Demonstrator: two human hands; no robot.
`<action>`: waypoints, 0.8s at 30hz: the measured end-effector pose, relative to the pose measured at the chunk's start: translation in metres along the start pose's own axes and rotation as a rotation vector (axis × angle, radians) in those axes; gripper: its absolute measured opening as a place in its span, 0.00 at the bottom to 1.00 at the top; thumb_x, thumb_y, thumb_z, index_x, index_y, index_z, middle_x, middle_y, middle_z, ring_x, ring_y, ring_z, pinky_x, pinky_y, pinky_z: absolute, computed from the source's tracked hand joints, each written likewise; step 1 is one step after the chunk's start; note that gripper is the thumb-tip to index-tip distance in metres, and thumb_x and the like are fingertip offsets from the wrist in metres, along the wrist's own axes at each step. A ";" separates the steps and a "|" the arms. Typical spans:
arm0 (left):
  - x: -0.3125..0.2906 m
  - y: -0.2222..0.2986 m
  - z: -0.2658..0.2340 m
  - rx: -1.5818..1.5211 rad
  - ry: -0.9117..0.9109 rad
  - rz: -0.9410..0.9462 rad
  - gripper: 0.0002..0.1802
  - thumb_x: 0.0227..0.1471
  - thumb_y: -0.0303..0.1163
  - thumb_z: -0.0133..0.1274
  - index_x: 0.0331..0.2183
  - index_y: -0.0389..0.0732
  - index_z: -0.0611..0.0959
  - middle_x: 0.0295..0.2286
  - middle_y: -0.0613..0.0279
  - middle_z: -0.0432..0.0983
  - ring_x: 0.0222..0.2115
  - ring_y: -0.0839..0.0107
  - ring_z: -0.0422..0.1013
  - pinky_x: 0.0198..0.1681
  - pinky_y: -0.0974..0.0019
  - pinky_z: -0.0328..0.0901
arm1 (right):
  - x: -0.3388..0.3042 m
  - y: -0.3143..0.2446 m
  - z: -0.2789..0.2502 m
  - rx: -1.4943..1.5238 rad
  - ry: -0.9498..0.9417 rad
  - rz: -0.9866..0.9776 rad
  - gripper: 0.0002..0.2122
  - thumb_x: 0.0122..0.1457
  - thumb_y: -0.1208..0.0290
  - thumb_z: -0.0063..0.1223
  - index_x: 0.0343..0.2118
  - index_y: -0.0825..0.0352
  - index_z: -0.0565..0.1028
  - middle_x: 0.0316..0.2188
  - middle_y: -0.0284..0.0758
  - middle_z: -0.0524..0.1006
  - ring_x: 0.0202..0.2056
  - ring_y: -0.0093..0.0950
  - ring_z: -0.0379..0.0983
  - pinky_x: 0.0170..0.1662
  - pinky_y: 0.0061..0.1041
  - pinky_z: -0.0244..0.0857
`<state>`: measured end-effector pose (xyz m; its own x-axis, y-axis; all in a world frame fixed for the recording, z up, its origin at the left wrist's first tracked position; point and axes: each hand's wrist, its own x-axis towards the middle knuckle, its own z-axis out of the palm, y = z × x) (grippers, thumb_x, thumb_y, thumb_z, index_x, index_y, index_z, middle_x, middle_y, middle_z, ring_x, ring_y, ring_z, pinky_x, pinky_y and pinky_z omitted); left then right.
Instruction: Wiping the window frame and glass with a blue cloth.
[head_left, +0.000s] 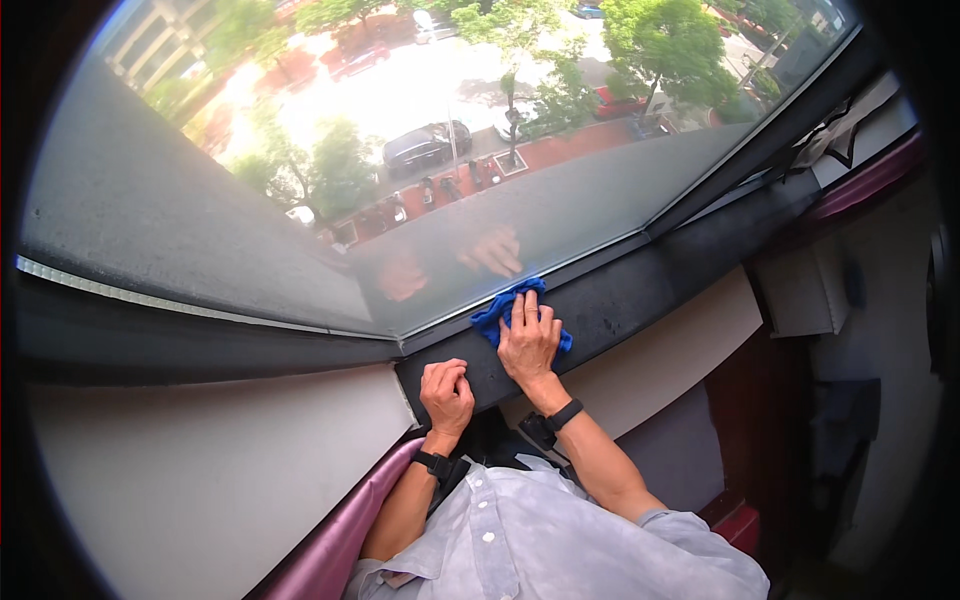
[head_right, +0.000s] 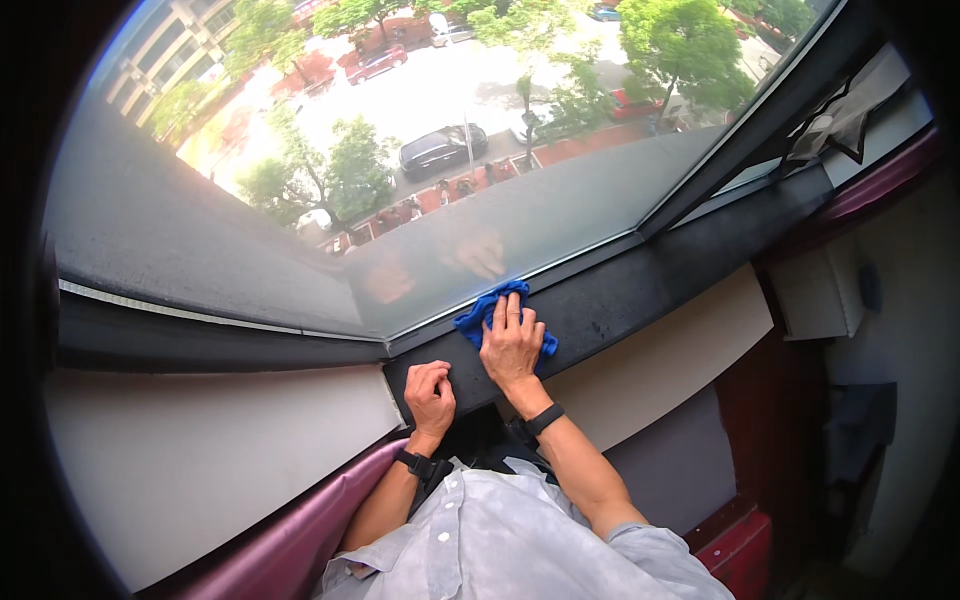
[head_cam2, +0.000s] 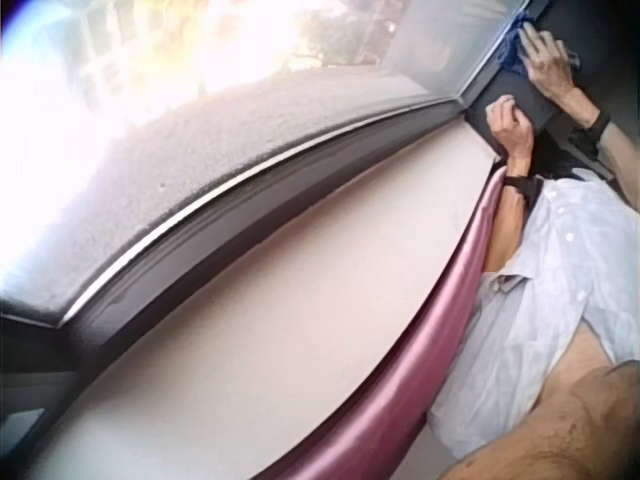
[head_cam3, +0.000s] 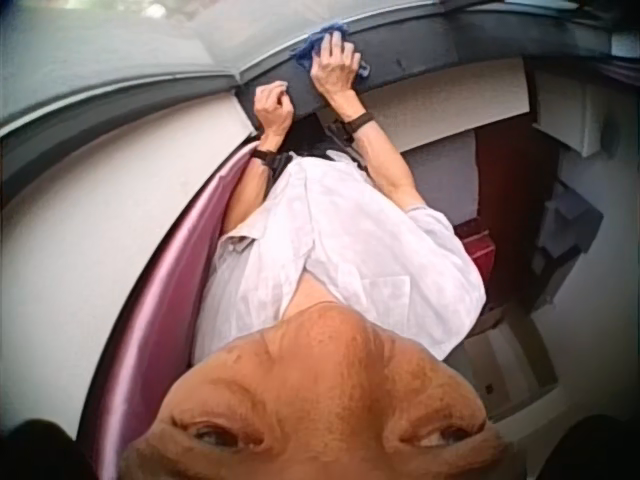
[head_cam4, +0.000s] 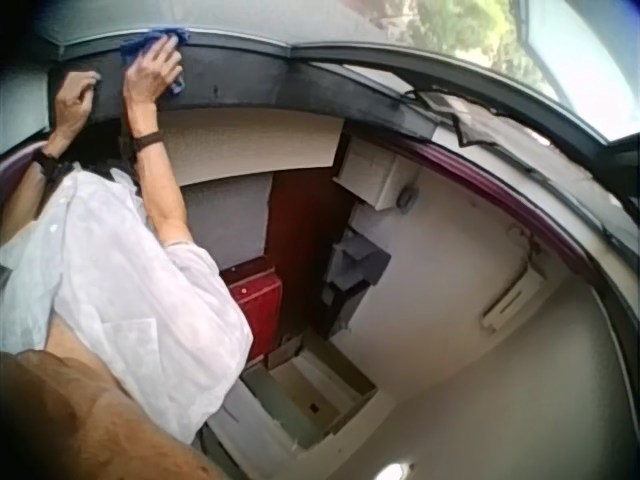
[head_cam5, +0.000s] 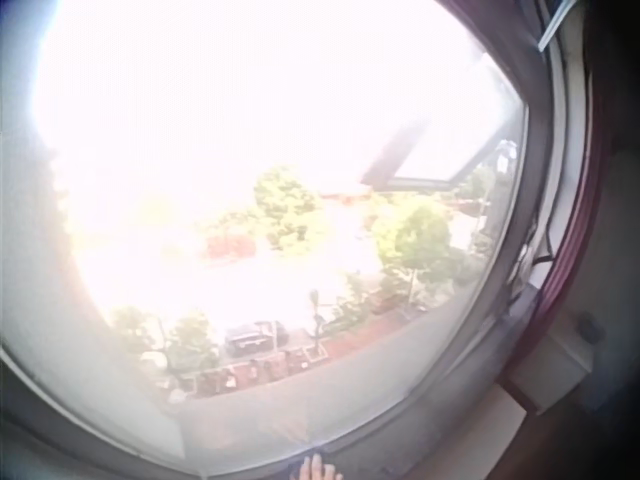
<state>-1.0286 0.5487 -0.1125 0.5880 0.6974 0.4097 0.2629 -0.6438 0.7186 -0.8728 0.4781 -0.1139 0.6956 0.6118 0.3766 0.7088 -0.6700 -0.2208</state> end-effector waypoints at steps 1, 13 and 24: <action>-0.007 -0.010 -0.006 0.031 0.027 -0.015 0.08 0.37 0.13 0.53 0.24 0.36 0.80 0.29 0.59 0.80 0.32 0.58 0.73 0.36 0.59 0.68 | -0.009 -0.025 -0.002 0.050 -0.017 -0.045 0.25 0.51 0.63 0.63 0.51 0.71 0.75 0.56 0.43 0.72 0.43 0.39 0.69 0.41 0.39 0.61; -0.021 -0.017 -0.020 -0.034 0.212 -0.194 0.04 0.46 0.16 0.46 0.25 0.35 0.68 0.28 0.50 0.69 0.30 0.51 0.66 0.36 0.54 0.63 | -0.022 -0.090 0.018 0.453 -0.151 -0.591 0.21 0.51 0.63 0.53 0.48 0.68 0.77 0.53 0.37 0.75 0.39 0.31 0.71 0.37 0.34 0.62; -0.021 -0.021 -0.018 -0.010 0.095 -0.172 0.06 0.43 0.15 0.44 0.26 0.35 0.68 0.27 0.49 0.64 0.28 0.50 0.64 0.31 0.54 0.61 | -0.003 -0.071 0.012 0.443 -0.224 -0.800 0.18 0.53 0.64 0.54 0.47 0.63 0.78 0.54 0.31 0.74 0.39 0.27 0.69 0.34 0.30 0.61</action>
<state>-1.0599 0.5530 -0.1257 0.4600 0.8238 0.3313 0.3450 -0.5097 0.7882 -0.9234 0.5292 -0.1105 -0.0430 0.9185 0.3932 0.9338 0.1769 -0.3111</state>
